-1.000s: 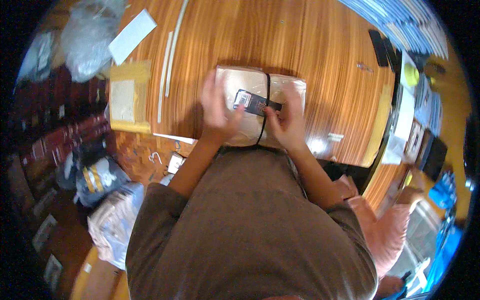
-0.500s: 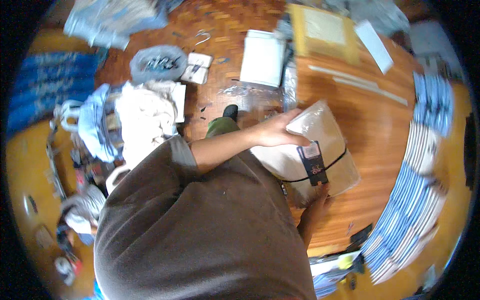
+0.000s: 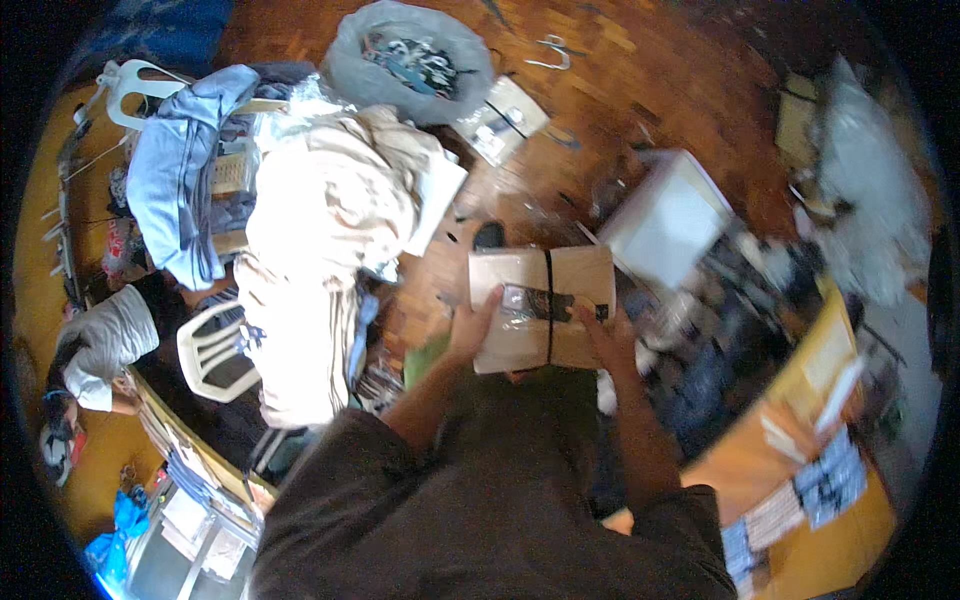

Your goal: The person bundles multiple packaged shirts together using a black strap, tightening and securing the strap by hand before placing the bundle aside and arranging other individual packaged shirts on a wooden table.

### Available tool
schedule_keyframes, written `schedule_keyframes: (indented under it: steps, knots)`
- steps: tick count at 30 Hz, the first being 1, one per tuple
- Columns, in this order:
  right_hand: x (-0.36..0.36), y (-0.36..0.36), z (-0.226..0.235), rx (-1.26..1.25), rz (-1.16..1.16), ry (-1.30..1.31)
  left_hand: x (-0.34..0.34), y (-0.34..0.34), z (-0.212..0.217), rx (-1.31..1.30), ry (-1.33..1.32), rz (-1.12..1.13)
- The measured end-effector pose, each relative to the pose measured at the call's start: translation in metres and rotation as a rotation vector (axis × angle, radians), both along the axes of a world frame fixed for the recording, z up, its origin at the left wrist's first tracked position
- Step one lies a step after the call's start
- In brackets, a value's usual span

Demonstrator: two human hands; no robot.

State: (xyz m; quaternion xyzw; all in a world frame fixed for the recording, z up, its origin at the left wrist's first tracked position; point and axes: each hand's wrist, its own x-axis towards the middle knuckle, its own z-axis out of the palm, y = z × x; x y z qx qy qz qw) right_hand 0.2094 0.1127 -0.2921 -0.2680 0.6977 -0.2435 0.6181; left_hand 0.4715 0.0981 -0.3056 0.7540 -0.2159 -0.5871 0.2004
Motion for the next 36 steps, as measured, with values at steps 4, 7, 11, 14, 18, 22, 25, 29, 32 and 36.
schedule_keyframes:
  steps: [4, 7, 11, 14, 18, 22, 25, 29, 32, 36]
  knots:
    - [0.015, -0.079, -0.189, -0.086, 0.260, 0.077, 0.007, -0.032, -0.161, 0.157, 0.006, 0.244]
    - [-0.006, -0.141, -0.346, 0.123, 0.631, 0.301, -0.005, -0.025, -0.340, 0.027, 0.210, 0.460]
    - [-0.019, -0.218, -0.472, 0.007, 0.537, 0.228, -0.044, -0.074, -0.475, -0.042, 0.503, 0.640]
    - [-0.042, -0.275, -0.561, -0.206, 0.561, 0.334, -0.061, -0.142, -0.522, -0.012, 0.555, 0.567]
    - [-0.031, -0.336, -0.614, -0.388, 0.725, 0.319, -0.062, -0.159, -0.586, -0.262, 0.390, 0.617]
    - [-0.014, -0.318, -0.559, -0.582, 0.540, 0.668, -0.076, -0.164, -0.555, -0.160, 0.433, 0.820]
    - [0.057, -0.241, -0.449, -0.543, 0.464, 0.754, -0.017, -0.080, -0.522, -0.138, 0.114, 0.260]
    - [0.079, -0.049, -0.242, 0.041, 0.223, 0.118, -0.006, -0.002, -0.372, 0.040, 0.373, -0.152]
    - [0.087, 0.024, -0.041, 0.075, 0.259, 0.131, 0.019, 0.005, -0.181, -0.003, 0.150, -0.596]
    - [0.034, 0.054, 0.164, -0.245, 0.265, 0.278, 0.045, -0.006, -0.091, -0.059, 0.308, -0.751]
